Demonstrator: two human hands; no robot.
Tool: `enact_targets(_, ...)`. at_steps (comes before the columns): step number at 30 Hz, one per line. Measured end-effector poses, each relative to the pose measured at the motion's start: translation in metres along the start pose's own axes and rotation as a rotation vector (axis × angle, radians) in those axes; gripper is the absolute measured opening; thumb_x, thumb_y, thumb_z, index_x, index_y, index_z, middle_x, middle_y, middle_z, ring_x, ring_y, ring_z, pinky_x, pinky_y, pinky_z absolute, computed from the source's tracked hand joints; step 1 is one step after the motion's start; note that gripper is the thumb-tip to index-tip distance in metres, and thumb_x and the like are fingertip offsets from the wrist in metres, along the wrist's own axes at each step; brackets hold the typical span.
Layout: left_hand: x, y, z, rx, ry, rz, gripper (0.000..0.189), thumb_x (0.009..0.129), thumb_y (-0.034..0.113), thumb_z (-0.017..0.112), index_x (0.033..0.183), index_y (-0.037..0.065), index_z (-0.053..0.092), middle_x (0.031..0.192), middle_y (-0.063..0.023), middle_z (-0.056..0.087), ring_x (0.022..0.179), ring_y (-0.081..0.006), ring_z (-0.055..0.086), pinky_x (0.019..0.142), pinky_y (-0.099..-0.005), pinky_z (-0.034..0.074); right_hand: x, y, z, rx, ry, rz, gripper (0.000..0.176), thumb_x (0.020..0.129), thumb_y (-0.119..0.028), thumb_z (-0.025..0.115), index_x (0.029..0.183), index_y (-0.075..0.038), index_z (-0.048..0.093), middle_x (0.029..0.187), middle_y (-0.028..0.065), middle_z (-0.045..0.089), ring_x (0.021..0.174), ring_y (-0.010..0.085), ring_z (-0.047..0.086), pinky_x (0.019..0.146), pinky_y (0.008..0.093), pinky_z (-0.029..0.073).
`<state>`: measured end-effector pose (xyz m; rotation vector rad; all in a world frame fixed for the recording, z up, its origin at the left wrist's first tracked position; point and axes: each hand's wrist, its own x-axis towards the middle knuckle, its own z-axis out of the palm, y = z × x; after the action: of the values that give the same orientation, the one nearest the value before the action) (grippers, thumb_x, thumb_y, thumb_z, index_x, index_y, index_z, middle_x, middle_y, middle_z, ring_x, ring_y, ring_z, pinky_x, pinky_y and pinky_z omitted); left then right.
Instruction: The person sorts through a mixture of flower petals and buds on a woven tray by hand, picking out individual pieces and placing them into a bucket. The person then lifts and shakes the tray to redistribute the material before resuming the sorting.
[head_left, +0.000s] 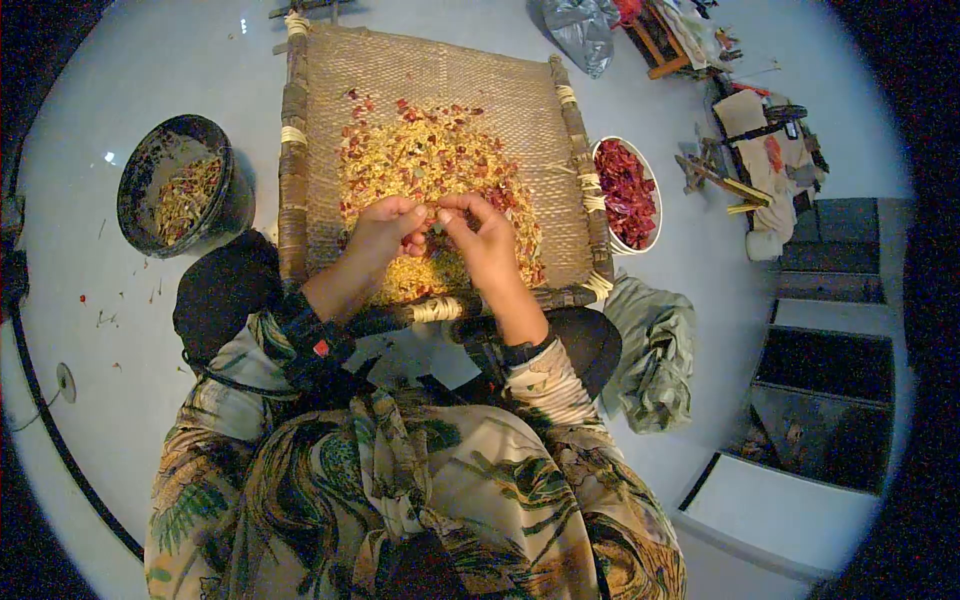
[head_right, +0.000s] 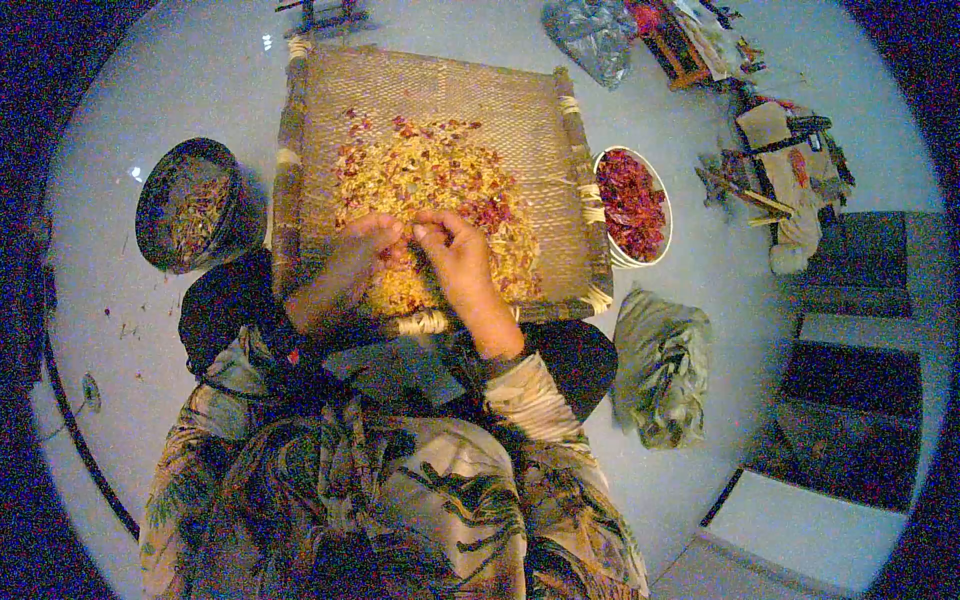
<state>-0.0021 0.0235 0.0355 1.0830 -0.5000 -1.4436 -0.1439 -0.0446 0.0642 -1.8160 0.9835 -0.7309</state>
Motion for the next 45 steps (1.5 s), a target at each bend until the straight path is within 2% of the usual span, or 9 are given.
enact_targets(6,0.007,-0.014,-0.002,0.041,0.033,0.126,0.02,0.088,0.023,0.058,0.082,0.004,0.057,0.065,-0.0006,0.055,0.051,-0.0082,0.05,0.048,-0.0222,0.043,0.001,-0.008,-0.001,-0.316,-0.027,-0.173,0.018,0.081,-0.016,0.061,0.09,-0.001,0.063,0.084,0.0158,0.062,0.078,0.0286,0.061,0.07,0.0334,0.047)
enact_targets(17,0.013,-0.025,-0.007,-0.253,0.108,-0.16,0.05,0.092,0.047,0.04,0.087,0.001,0.055,0.075,-0.0069,0.055,0.06,-0.0144,0.052,0.051,-0.0284,0.045,0.0,0.005,0.002,0.25,-0.09,0.2,0.014,0.084,-0.015,0.061,0.089,-0.002,0.064,0.081,0.0021,0.064,0.074,0.0121,0.057,0.069,0.0273,0.047)
enact_targets(20,0.008,-0.016,-0.003,-0.366,0.059,-0.231,0.053,0.092,0.051,0.038,0.088,0.0,0.054,0.075,-0.0076,0.055,0.062,-0.0159,0.052,0.056,-0.03,0.046,0.001,-0.003,0.001,0.205,-0.034,0.193,0.014,0.084,-0.015,0.061,0.088,-0.002,0.064,0.079,0.003,0.064,0.071,0.0125,0.057,0.067,0.0275,0.046)
enact_targets(24,0.025,-0.038,-0.026,-0.302,0.042,-0.042,0.054,0.092,0.051,0.036,0.094,0.0,0.053,0.075,-0.009,0.055,0.066,-0.0183,0.054,0.061,-0.032,0.047,0.015,0.023,-0.012,-0.13,0.071,0.06,0.017,0.084,-0.018,0.06,0.086,-0.002,0.063,0.075,0.0063,0.063,0.07,0.0137,0.057,0.066,0.0295,0.046)
enact_targets(29,0.02,-0.004,-0.025,-0.5,0.144,0.016,0.056,0.094,0.049,0.032,0.102,-0.004,0.049,0.088,-0.0156,0.058,0.082,-0.0249,0.06,0.074,-0.038,0.051,0.024,0.047,-0.016,-0.399,-0.004,-0.021,0.018,0.083,-0.018,0.058,0.084,-0.001,0.063,0.082,0.0183,0.064,0.08,0.0327,0.062,0.071,0.0373,0.047)
enact_targets(32,0.014,0.006,-0.02,-0.519,0.097,0.018,0.053,0.092,0.05,0.037,0.099,-0.001,0.052,0.093,-0.0118,0.058,0.093,-0.0261,0.058,0.09,-0.0393,0.044,0.026,0.045,-0.01,-0.387,-0.051,0.026,0.019,0.083,-0.018,0.058,0.086,0.0,0.063,0.082,0.0181,0.064,0.08,0.032,0.062,0.072,0.0371,0.048)
enact_targets(35,0.01,0.013,-0.015,-0.497,0.121,-0.016,0.045,0.092,0.042,0.043,0.102,-0.001,0.051,0.102,-0.0159,0.057,0.104,-0.0299,0.056,0.093,-0.0411,0.043,0.023,0.043,-0.008,-0.388,-0.046,-0.003,0.017,0.083,-0.015,0.061,0.091,-0.001,0.064,0.079,0.0109,0.065,0.069,0.0181,0.06,0.065,0.0298,0.047)
enact_targets(41,0.015,-0.001,-0.016,-0.372,0.127,0.069,0.023,0.084,0.009,0.055,0.102,-0.004,0.051,0.1,-0.0168,0.059,0.093,-0.0248,0.061,0.081,-0.033,0.05,0.017,0.05,-0.019,-0.425,0.041,-0.145,0.018,0.082,-0.016,0.062,0.091,0.0,0.064,0.082,0.0125,0.066,0.075,0.0176,0.062,0.068,0.0295,0.047)
enact_targets(45,0.043,-0.031,-0.04,-0.132,0.112,0.279,0.021,0.083,0.005,0.053,0.102,-0.005,0.052,0.097,-0.0159,0.06,0.089,-0.0234,0.062,0.081,-0.0312,0.05,0.014,0.068,-0.047,-0.467,0.148,-0.069,0.018,0.082,-0.016,0.062,0.091,0.0,0.064,0.083,0.0127,0.066,0.074,0.0171,0.062,0.066,0.0301,0.047)
